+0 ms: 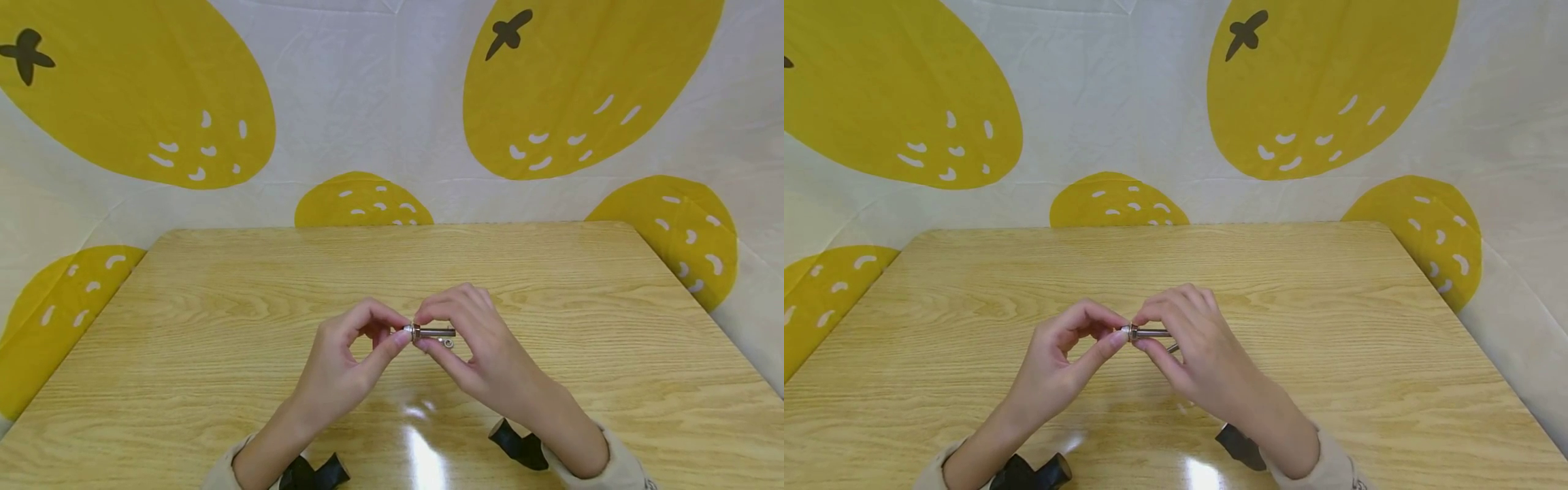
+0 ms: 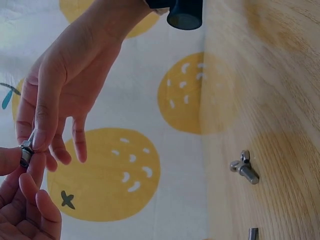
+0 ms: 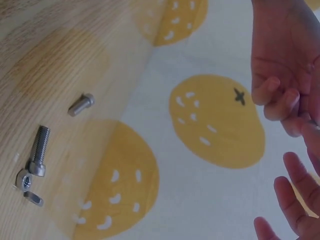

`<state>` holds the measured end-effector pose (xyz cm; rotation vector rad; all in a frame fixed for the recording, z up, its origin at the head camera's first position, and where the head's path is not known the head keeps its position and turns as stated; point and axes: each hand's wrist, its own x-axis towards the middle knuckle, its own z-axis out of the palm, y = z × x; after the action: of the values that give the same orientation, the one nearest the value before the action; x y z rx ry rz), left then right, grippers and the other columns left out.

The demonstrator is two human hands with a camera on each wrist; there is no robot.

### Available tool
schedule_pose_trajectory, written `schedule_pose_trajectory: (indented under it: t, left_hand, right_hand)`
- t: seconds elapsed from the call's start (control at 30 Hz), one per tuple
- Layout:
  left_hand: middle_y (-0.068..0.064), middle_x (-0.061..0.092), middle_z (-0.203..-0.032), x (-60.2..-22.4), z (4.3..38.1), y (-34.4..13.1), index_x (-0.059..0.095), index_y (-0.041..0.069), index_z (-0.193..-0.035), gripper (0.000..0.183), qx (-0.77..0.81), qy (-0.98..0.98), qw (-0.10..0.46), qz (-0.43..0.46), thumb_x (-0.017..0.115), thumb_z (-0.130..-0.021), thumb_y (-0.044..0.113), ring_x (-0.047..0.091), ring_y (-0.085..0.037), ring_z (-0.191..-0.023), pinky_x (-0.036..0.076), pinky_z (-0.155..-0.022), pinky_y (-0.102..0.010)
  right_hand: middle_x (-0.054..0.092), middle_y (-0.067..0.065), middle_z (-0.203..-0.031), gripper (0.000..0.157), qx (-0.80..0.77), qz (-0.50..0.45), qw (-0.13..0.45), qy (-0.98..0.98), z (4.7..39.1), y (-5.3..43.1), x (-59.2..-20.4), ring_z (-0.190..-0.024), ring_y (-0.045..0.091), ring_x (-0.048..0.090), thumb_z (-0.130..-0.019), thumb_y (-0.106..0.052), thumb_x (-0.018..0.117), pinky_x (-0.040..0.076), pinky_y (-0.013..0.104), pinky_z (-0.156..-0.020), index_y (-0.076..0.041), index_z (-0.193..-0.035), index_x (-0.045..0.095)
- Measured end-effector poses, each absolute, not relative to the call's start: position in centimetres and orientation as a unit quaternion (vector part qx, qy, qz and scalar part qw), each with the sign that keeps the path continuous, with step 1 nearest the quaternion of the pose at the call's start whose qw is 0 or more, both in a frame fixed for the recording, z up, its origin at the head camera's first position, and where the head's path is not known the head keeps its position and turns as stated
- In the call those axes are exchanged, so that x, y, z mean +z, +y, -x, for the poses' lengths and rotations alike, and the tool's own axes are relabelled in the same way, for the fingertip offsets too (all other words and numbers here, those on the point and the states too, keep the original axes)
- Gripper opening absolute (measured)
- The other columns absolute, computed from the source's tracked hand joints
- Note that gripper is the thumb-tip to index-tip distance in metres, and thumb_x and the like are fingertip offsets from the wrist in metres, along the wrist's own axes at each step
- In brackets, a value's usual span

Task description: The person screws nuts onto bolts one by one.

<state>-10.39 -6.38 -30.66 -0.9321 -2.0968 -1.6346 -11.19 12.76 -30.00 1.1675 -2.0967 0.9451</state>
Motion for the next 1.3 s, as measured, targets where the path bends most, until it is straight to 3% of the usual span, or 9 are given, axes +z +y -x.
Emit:
schedule_pose_trajectory:
  t: [0.6,0.93,1.13,1.3]
  left_hand:
    - [0.001,0.060,-0.076,-30.77,10.41,-6.29,0.062,0.008,-0.092,0.010,-0.575,-0.740,0.147,0.318,0.064,-0.085,0.001,0.050,-0.008,-0.065,0.046,-0.058,-0.021]
    - [0.004,0.060,-0.077,-30.75,10.19,-6.04,0.063,0.009,-0.093,0.010,-0.570,-0.747,0.133,0.315,0.065,-0.085,0.003,0.050,-0.007,-0.064,0.045,-0.057,-0.020]
    - [0.000,0.060,-0.075,-30.83,10.29,-6.12,0.062,0.007,-0.093,0.008,-0.567,-0.744,0.148,0.321,0.064,-0.086,0.003,0.050,-0.008,-0.064,0.046,-0.057,-0.021]
    - [-0.001,0.061,-0.075,-30.81,10.34,-6.24,0.062,0.007,-0.093,0.008,-0.569,-0.740,0.157,0.323,0.064,-0.086,0.002,0.051,-0.008,-0.064,0.046,-0.058,-0.021]
  right_hand:
    - [0.060,0.000,-0.101,0.028,0.343,-0.431,0.273,-0.788,11.18,12.67,-30.20,-0.097,0.015,0.050,-0.098,-0.033,0.046,0.035,0.033,-0.087,-0.009,-0.098,0.059]
    - [0.060,-0.001,-0.101,0.024,0.338,-0.401,0.243,-0.816,10.99,12.63,-30.49,-0.098,0.014,0.050,-0.100,-0.026,0.043,0.034,0.033,-0.087,-0.014,-0.083,0.055]
    - [0.059,-0.001,-0.104,0.028,0.361,-0.401,0.246,-0.806,10.96,12.84,-30.08,-0.101,0.015,0.050,-0.095,-0.037,0.051,0.034,0.033,-0.090,-0.011,-0.099,0.058]
    - [0.061,0.002,-0.102,0.026,0.358,-0.433,0.282,-0.778,11.12,12.80,-29.85,-0.098,0.017,0.051,-0.093,-0.031,0.056,0.035,0.032,-0.088,-0.006,-0.101,0.060]
